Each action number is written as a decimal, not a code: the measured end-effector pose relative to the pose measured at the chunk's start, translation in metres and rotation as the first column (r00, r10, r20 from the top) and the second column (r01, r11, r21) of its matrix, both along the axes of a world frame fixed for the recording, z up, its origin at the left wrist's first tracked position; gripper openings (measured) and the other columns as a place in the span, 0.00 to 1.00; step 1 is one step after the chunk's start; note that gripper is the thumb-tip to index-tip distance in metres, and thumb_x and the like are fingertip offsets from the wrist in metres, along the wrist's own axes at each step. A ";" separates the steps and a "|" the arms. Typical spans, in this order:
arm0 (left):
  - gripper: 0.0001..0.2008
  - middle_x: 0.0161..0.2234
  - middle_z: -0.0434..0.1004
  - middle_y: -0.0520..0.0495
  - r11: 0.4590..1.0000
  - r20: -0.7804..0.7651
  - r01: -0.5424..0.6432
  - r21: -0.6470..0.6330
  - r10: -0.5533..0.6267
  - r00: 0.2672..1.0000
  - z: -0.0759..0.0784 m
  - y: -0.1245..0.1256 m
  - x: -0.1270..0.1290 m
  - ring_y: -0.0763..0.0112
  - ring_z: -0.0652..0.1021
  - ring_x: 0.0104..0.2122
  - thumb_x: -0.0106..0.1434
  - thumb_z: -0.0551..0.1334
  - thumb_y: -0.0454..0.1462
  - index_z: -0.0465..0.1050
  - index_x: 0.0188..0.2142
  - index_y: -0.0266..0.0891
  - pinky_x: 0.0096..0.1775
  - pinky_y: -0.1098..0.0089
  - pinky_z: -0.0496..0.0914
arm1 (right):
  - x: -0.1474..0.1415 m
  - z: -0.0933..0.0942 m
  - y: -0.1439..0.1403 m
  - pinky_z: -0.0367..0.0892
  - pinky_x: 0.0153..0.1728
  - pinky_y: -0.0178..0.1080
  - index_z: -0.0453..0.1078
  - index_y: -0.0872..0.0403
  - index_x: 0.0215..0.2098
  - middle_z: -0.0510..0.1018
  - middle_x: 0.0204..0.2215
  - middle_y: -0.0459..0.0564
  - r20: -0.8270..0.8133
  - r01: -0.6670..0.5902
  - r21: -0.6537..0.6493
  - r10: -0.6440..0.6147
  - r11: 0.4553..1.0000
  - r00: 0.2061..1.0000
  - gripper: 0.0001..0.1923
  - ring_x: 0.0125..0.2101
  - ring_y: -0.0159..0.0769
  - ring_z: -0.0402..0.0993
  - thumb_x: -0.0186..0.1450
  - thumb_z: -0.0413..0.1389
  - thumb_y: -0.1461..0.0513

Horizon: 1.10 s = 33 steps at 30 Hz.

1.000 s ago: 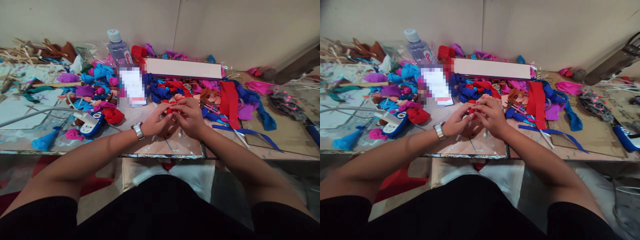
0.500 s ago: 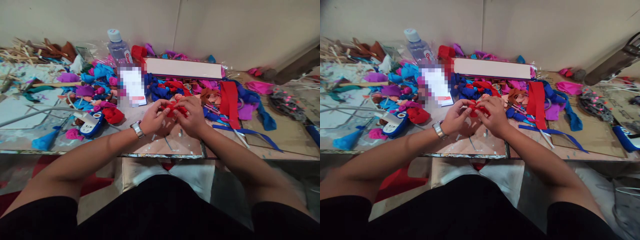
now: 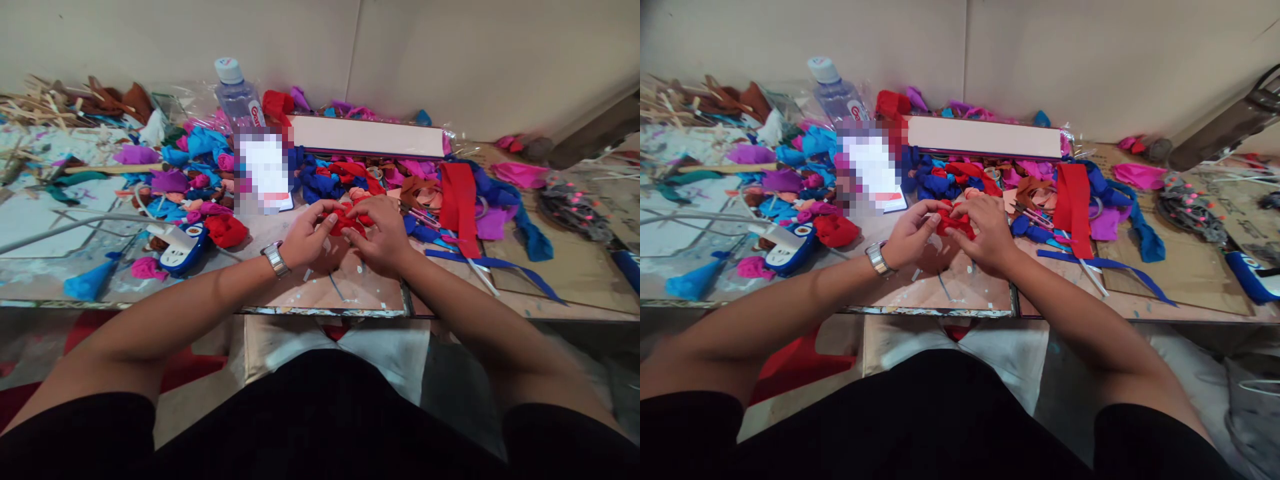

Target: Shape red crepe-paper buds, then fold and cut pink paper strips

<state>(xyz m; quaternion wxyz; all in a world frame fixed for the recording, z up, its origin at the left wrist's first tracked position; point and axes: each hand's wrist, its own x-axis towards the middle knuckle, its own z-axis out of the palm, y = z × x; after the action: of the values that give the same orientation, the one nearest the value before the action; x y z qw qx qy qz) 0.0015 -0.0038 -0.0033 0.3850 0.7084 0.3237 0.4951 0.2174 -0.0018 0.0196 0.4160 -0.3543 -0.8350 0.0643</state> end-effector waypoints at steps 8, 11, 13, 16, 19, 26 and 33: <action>0.21 0.51 0.83 0.41 1.000 -0.002 -0.028 -0.011 0.028 1.000 -0.001 0.001 0.000 0.64 0.82 0.47 0.77 0.59 0.55 0.75 0.53 0.41 0.51 0.61 0.78 | -0.001 0.001 -0.001 0.64 0.54 0.56 0.77 0.47 0.43 0.86 0.42 0.51 0.012 0.025 -0.005 -0.025 1.000 1.000 0.07 0.48 0.51 0.79 0.72 0.61 0.54; 0.20 0.51 0.82 0.42 0.999 -0.009 -0.032 -0.007 0.032 0.999 -0.002 0.000 0.000 0.63 0.82 0.47 0.77 0.58 0.54 0.74 0.53 0.41 0.51 0.61 0.78 | 0.000 0.000 0.001 0.63 0.54 0.55 0.77 0.48 0.43 0.86 0.42 0.50 0.019 0.023 0.014 -0.023 1.000 1.000 0.07 0.48 0.51 0.79 0.73 0.61 0.55; 0.20 0.51 0.82 0.42 0.999 -0.004 -0.033 -0.009 0.033 0.999 -0.002 0.000 0.001 0.63 0.82 0.47 0.77 0.59 0.53 0.74 0.53 0.41 0.50 0.61 0.77 | 0.000 -0.001 0.002 0.63 0.53 0.55 0.77 0.48 0.43 0.87 0.42 0.51 0.023 0.022 0.024 -0.022 0.999 0.999 0.07 0.47 0.50 0.80 0.73 0.60 0.55; 0.20 0.51 0.82 0.41 0.999 -0.018 -0.047 0.000 0.047 0.999 0.000 -0.001 0.001 0.62 0.82 0.48 0.76 0.59 0.53 0.74 0.53 0.40 0.50 0.60 0.77 | 0.000 0.000 0.003 0.63 0.53 0.55 0.77 0.48 0.42 0.87 0.42 0.51 0.037 0.027 0.021 -0.028 0.999 0.999 0.08 0.47 0.50 0.80 0.74 0.59 0.54; 0.19 0.52 0.82 0.41 0.998 -0.056 -0.056 0.024 0.057 0.997 0.002 -0.002 0.001 0.60 0.81 0.49 0.76 0.59 0.52 0.76 0.53 0.41 0.50 0.59 0.77 | 0.000 0.000 0.003 0.63 0.52 0.55 0.77 0.48 0.41 0.86 0.41 0.51 0.051 0.034 0.009 -0.035 0.999 0.998 0.09 0.46 0.50 0.79 0.75 0.58 0.54; 0.18 0.52 0.83 0.41 0.996 -0.083 -0.027 0.083 0.034 0.996 0.003 -0.001 0.000 0.61 0.81 0.51 0.77 0.59 0.50 0.78 0.53 0.41 0.53 0.58 0.75 | 0.001 -0.003 0.005 0.63 0.50 0.53 0.75 0.49 0.38 0.85 0.39 0.52 0.058 0.040 0.009 -0.040 0.999 0.998 0.09 0.45 0.49 0.78 0.73 0.58 0.55; 0.19 0.54 0.82 0.41 0.993 -0.121 -0.029 0.117 0.043 0.992 0.000 0.000 0.000 0.60 0.80 0.53 0.74 0.63 0.51 0.79 0.56 0.44 0.53 0.57 0.76 | 0.001 -0.005 0.006 0.64 0.50 0.52 0.74 0.49 0.38 0.84 0.39 0.51 0.049 0.032 0.008 -0.032 0.999 0.998 0.07 0.44 0.48 0.78 0.73 0.59 0.55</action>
<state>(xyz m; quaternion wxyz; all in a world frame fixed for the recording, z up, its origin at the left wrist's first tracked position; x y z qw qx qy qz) 0.0010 -0.0036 -0.0030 0.3138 0.7528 0.3306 0.4749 0.2185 0.0041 0.0149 0.3978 -0.3675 -0.8394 0.0459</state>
